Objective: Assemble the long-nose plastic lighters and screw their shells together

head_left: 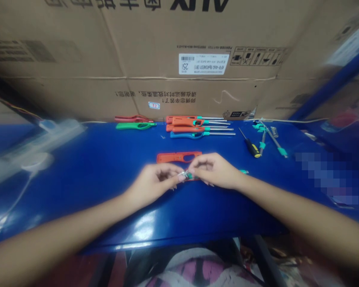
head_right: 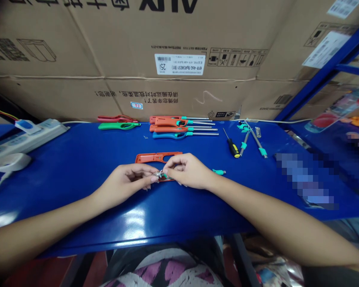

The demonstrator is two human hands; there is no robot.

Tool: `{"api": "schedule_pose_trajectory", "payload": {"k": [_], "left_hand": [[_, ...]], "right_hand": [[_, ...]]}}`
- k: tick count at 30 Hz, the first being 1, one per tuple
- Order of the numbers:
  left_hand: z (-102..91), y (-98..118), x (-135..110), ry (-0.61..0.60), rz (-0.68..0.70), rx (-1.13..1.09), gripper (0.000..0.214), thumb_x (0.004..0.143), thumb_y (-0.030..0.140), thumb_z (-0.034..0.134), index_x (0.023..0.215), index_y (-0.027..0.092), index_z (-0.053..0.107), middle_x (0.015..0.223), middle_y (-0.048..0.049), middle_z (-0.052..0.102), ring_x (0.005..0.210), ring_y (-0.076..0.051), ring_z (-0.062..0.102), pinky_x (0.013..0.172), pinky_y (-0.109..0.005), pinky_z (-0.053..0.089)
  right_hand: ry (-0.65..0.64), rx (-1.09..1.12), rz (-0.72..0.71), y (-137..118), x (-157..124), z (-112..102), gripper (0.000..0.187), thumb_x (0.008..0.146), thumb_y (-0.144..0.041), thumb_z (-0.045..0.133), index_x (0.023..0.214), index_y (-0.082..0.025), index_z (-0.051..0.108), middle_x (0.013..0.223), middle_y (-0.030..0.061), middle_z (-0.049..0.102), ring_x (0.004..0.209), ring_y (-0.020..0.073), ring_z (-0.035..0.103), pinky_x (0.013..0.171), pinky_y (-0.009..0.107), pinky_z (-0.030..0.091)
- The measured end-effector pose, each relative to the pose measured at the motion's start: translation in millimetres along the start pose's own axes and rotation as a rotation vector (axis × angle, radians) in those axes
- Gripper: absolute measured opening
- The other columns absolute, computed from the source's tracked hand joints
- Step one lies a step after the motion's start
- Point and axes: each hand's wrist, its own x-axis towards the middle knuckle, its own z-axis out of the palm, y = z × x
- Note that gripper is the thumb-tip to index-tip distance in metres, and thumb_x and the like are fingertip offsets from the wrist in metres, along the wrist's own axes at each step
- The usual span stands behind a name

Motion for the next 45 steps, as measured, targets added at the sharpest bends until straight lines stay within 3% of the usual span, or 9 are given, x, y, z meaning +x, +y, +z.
{"api": "schedule_pose_trajectory", "payload": {"k": [3,6,20,45], "left_hand": [[0.4,0.3,0.1,0.009,-0.015,-0.014,0.036,0.081,0.038,0.077,0.105,0.011,0.075,0.085,-0.0084,0.078,0.066,-0.015,0.069,0.065,-0.026,0.059],[1.3,1.9,-0.4,0.012,-0.011,-0.007,0.033,0.082,0.037,0.076,0.102,0.011,0.076,0.085,-0.0083,0.078,0.065,-0.014,0.069,0.064,-0.024,0.058],[3.7,6.4,-1.8,0.019,-0.006,-0.031,0.026,0.084,0.034,0.074,0.097,0.011,0.076,0.084,-0.0071,0.078,0.063,-0.011,0.067,0.063,-0.02,0.056],[2.4,4.0,-0.4,0.019,0.006,-0.005,0.031,0.083,0.037,0.076,0.101,0.012,0.077,0.085,-0.0086,0.078,0.063,-0.014,0.068,0.063,-0.024,0.058]], "right_hand": [[0.017,0.019,-0.043,2.2,0.2,0.0,0.02,0.078,-0.033,0.076,0.081,-0.015,0.069,0.077,0.0022,0.072,0.064,0.0099,0.065,0.063,0.023,0.054],[0.024,0.013,-0.05,4.8,0.6,0.8,0.021,0.077,-0.034,0.077,0.082,-0.014,0.071,0.082,0.005,0.075,0.075,0.0141,0.07,0.073,0.028,0.057],[0.013,0.0,-0.06,5.1,0.5,2.4,0.021,0.08,-0.034,0.075,0.081,-0.013,0.072,0.08,0.0059,0.075,0.074,0.0143,0.07,0.072,0.028,0.057],[0.026,0.025,-0.037,6.2,0.8,2.4,0.023,0.077,-0.034,0.079,0.082,-0.014,0.071,0.08,0.0051,0.075,0.074,0.0144,0.071,0.074,0.029,0.058]]}}
